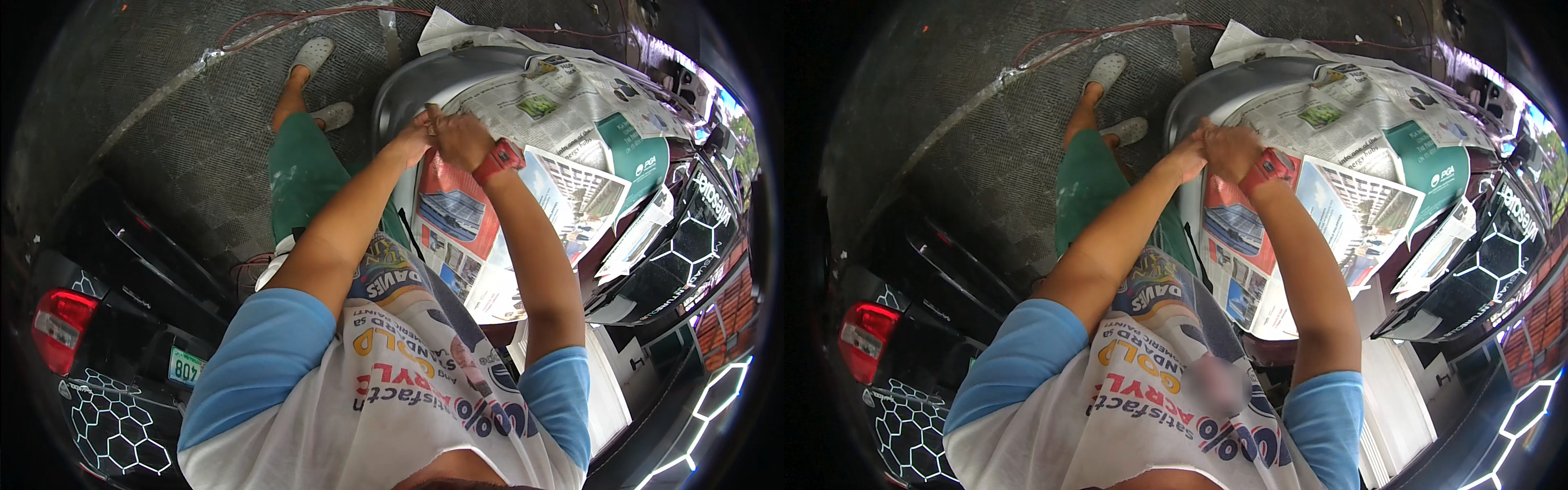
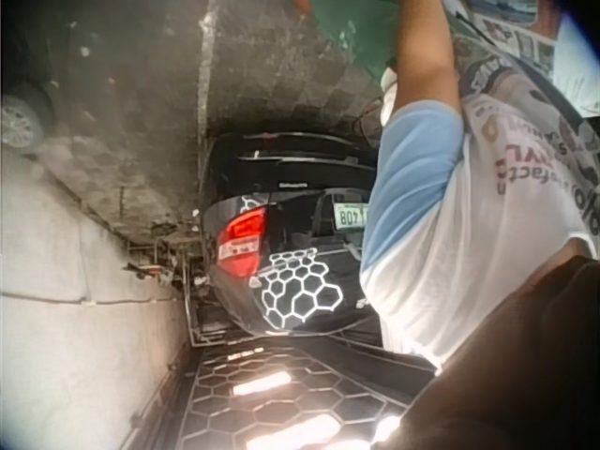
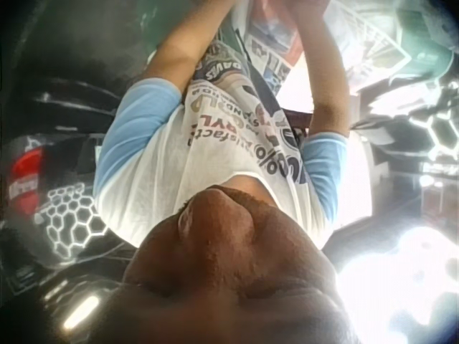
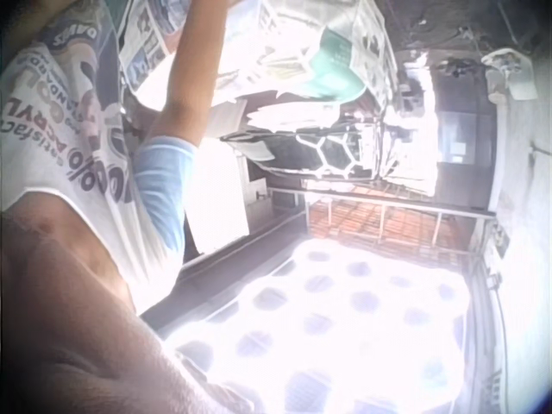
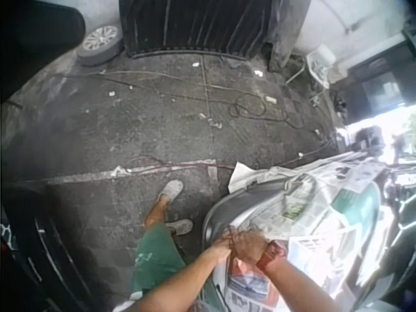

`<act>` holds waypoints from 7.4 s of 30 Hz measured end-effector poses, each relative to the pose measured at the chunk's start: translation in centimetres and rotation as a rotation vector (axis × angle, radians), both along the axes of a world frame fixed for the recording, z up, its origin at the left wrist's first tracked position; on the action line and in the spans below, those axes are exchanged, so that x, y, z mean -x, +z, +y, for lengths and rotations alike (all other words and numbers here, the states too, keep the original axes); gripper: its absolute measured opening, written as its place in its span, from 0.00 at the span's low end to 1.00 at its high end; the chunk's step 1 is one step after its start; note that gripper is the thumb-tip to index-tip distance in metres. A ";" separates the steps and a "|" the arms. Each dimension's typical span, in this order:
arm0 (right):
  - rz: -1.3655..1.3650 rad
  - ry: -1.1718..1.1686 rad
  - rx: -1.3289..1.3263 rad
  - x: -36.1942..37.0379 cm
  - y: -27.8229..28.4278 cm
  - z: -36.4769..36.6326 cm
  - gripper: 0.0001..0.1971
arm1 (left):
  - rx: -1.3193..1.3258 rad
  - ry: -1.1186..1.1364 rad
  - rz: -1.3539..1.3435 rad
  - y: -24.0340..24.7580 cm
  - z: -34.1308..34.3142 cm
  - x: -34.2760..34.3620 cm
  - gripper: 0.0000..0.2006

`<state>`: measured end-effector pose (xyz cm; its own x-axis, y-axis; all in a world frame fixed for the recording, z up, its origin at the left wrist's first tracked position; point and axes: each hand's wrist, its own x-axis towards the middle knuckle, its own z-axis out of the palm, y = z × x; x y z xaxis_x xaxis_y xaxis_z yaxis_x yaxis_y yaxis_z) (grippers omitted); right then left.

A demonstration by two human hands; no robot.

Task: The person covers the front bumper and hood of a maroon car with newspaper sheets. They use masking tape to secure the newspaper in place, smoothing the paper over the curved surfaces and taping the edges to the vehicle's body.

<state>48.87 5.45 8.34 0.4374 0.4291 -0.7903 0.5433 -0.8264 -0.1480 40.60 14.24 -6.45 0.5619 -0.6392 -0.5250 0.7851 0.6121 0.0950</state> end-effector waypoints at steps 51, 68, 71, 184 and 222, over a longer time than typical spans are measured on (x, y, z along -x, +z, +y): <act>-0.347 0.190 0.292 -3.8 12.2 -2.9 0.07 | -1.285 -0.286 -0.334 5.9 -5.1 -2.1 0.22; -0.498 -0.209 0.133 -2.5 13.4 -6.5 0.05 | -1.026 -0.767 -0.404 9.1 -4.8 -3.9 0.62; -0.741 -0.533 0.053 -2.2 17.0 -5.6 0.04 | -1.044 -0.822 -0.443 8.4 -4.6 -4.6 0.61; -1.462 -3.042 0.205 9.8 19.0 13.7 0.09 | -0.153 -1.243 -1.379 40.7 -58.1 -16.1 0.20; -2.778 -3.153 -0.718 32.0 13.1 26.9 0.13 | 0.230 -0.828 -1.704 38.0 -0.1 2.6 0.19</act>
<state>16.89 32.38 21.42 -0.8483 -0.3689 -0.3800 0.4062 0.0072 -0.9138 38.04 14.14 31.54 -0.1232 -0.9465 0.2981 0.0198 0.2980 0.9544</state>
